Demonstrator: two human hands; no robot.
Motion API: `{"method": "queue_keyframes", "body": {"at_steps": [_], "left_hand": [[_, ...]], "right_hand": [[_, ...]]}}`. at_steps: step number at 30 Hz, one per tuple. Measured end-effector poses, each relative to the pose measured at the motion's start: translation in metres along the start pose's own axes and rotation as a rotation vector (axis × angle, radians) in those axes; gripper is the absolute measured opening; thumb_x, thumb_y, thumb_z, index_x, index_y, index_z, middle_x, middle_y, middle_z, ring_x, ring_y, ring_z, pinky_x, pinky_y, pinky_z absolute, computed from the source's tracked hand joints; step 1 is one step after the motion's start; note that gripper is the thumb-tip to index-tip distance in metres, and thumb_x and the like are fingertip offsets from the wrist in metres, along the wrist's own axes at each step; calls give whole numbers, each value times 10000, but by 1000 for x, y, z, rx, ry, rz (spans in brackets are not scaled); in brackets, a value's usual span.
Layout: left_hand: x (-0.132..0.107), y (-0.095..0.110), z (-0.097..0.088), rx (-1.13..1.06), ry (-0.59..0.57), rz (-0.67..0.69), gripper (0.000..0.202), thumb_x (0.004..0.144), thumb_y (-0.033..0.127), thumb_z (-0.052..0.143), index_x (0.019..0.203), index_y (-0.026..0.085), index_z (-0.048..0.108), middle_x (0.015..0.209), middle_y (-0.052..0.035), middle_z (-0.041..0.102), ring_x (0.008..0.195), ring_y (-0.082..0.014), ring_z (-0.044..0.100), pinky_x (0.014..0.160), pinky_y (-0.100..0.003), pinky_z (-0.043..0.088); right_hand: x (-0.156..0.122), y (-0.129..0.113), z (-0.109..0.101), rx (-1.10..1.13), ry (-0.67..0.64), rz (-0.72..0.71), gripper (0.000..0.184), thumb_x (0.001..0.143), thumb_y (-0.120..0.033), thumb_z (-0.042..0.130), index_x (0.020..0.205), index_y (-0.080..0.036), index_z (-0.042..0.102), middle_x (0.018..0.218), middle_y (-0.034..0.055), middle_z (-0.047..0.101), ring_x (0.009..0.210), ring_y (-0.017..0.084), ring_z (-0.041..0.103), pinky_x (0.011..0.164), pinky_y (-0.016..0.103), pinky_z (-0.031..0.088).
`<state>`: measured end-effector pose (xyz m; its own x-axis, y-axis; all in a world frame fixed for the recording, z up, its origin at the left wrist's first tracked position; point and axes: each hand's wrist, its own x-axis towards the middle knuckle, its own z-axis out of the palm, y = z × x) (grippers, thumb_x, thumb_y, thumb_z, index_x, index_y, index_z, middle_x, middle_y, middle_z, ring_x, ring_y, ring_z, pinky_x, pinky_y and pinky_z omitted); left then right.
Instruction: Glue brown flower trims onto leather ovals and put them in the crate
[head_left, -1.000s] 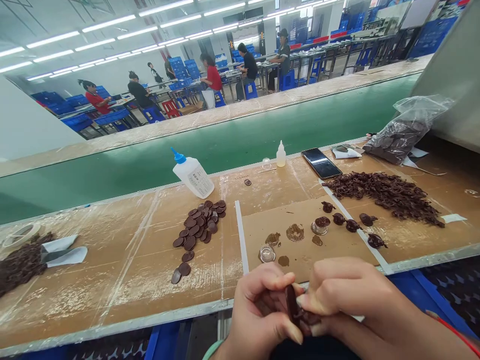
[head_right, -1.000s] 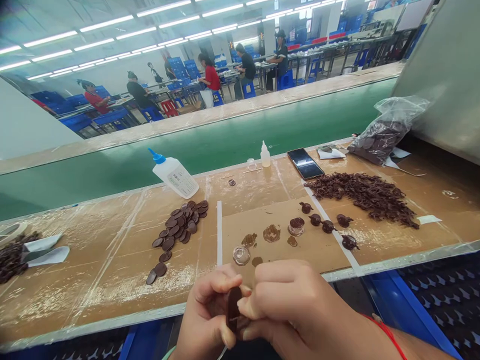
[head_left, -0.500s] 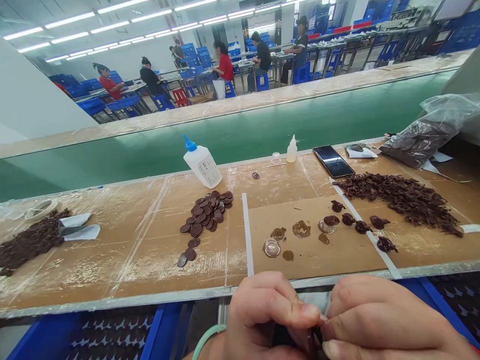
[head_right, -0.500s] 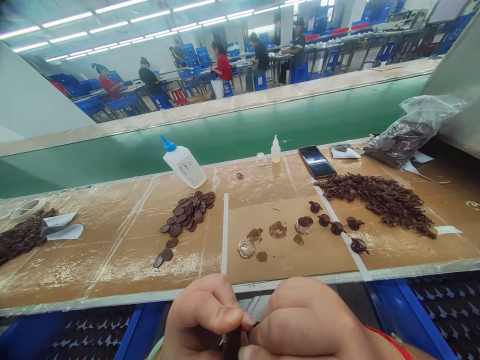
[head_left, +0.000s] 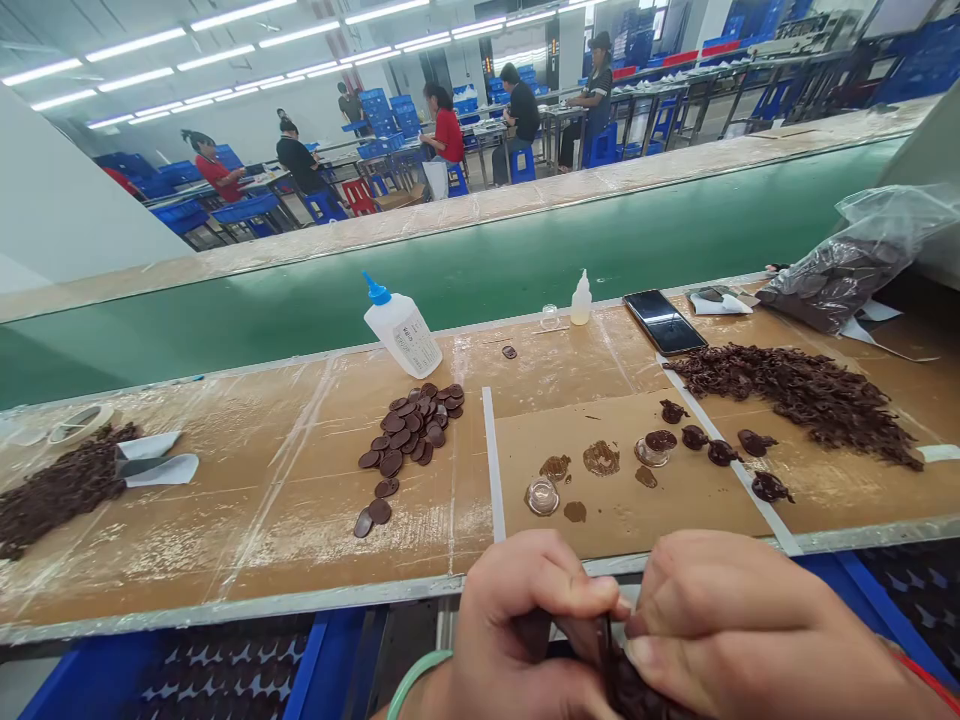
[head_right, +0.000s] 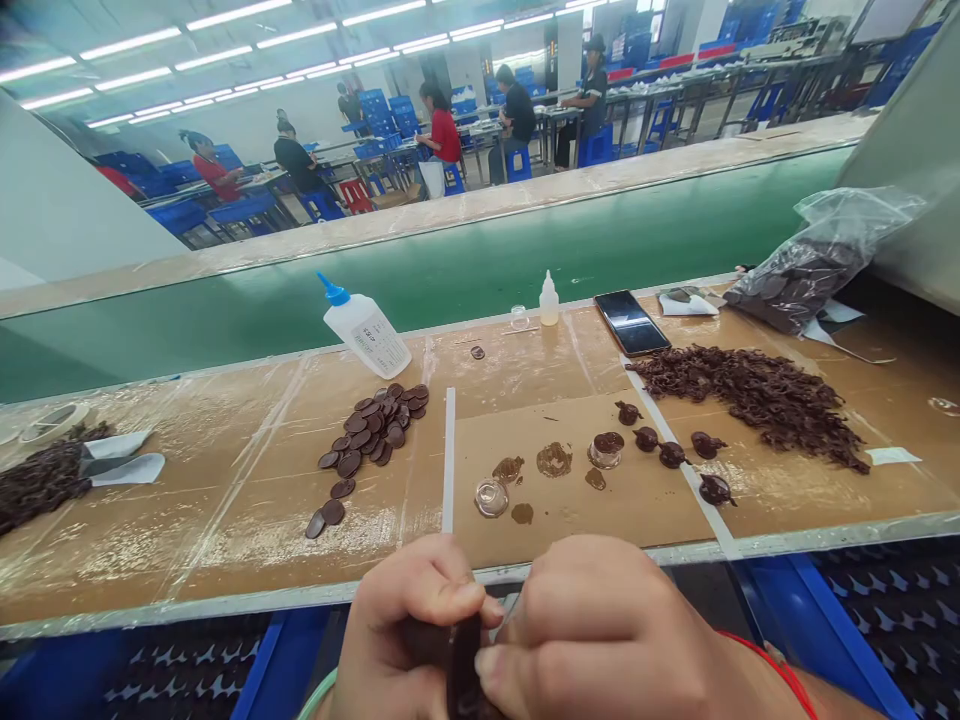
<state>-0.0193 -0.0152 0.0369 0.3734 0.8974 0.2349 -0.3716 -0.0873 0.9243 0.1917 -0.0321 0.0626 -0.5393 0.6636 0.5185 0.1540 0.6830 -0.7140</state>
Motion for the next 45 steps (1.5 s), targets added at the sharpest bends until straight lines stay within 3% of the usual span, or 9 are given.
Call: {"method": "queue_keyframes", "body": {"at_steps": [6, 14, 22, 45], "left_hand": [[12, -16, 3, -242, 86, -99, 421, 614, 345, 983, 1008, 321, 834, 840, -25, 708, 678, -144, 724, 601, -193, 608], [20, -20, 4, -262, 213, -156, 364, 605, 320, 990, 930, 255, 842, 791, -8, 702, 570, -114, 686, 542, -180, 596], [20, -25, 2, -274, 186, -131, 371, 644, 311, 974, 983, 255, 834, 815, 8, 701, 557, -67, 662, 499, -88, 523], [16, -23, -2, -239, 213, -166, 389, 615, 334, 986, 965, 250, 836, 820, -1, 677, 592, -87, 662, 513, -120, 541]], "right_hand": [[24, 8, -7, 125, 55, 87, 192, 964, -61, 623, 817, -185, 621, 717, -30, 552, 650, 81, 517, 599, 184, 405], [32, 30, -4, 173, 83, 130, 222, 953, -102, 651, 743, -165, 617, 687, -36, 526, 665, 98, 490, 615, 205, 370], [30, 32, -5, 191, 119, 97, 191, 930, -67, 657, 765, -163, 656, 689, -43, 507, 653, 92, 461, 600, 199, 354], [34, 27, -3, 184, 121, 96, 236, 938, -63, 641, 728, -167, 613, 678, -48, 496, 643, 81, 466, 593, 188, 361]]}}
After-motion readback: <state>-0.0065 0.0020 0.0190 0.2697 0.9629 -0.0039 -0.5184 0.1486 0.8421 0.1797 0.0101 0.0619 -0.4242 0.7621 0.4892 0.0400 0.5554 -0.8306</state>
